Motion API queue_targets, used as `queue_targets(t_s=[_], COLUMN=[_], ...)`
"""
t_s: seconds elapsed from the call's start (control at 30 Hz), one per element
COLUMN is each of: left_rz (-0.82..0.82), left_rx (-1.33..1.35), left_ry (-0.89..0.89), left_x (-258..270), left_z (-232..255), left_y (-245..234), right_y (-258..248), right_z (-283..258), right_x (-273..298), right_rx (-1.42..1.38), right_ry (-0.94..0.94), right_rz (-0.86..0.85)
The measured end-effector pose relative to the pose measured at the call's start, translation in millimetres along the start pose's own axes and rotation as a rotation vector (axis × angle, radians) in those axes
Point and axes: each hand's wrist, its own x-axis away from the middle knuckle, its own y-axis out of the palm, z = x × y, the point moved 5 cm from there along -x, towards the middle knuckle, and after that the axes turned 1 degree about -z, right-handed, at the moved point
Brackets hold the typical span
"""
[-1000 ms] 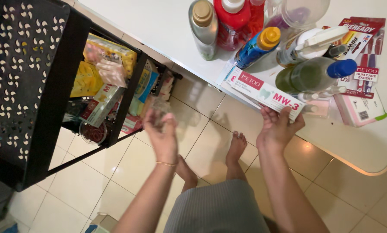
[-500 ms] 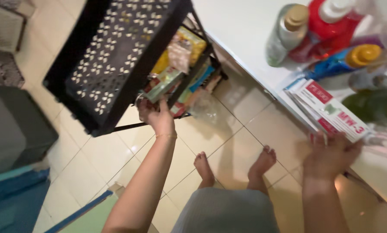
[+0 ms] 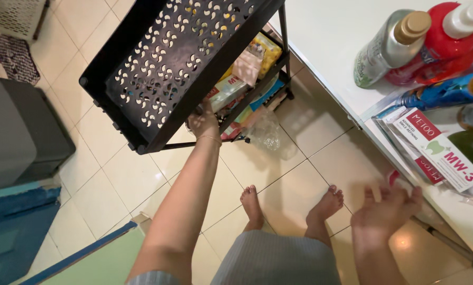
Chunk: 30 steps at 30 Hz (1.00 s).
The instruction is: The person moves a rolling cart filled with various household items to a white table. They then systematically remove items from the cart, including bottles, boxes, and packets, and place them onto the table surface.
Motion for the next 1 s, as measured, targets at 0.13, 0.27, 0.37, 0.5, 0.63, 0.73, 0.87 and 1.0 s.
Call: queue_targets(t_s=[0.13,0.27,0.37,0.5,0.63,0.73,0.87,1.0], left_rz=[0.056,-0.024,0.028,-0.12,-0.343,-0.519,-0.662,-0.91], left_rx=[0.075,0.474,-0.02,0.091,0.333,0.417,0.351,0.246], left_ry=[0.006,0.016,0.455,0.49,0.168,-0.057,-0.321,-0.282], left_x=[39,92,138,179,211,235,262,286], left_z=[23,53,86,94,80,70,66,78], left_y=[-9,-27,-46,-50,-39,-14,25,71], right_y=[18,32,40,55,62,53,35,7], right_z=[-2,4,14,28,31,21,-8,-44], right_x=[14,23,31,46,57,52,31,4], right_rx=[0.031,0.033,0.065,0.078,0.101,0.02,-0.126,-0.14], right_ry=[-0.037,0.031,0.095,0.231,0.418,0.493,0.227,-0.077], right_rz=[-0.074,-0.157,-0.242,-0.517,-0.524,-0.358,-0.337,-0.296])
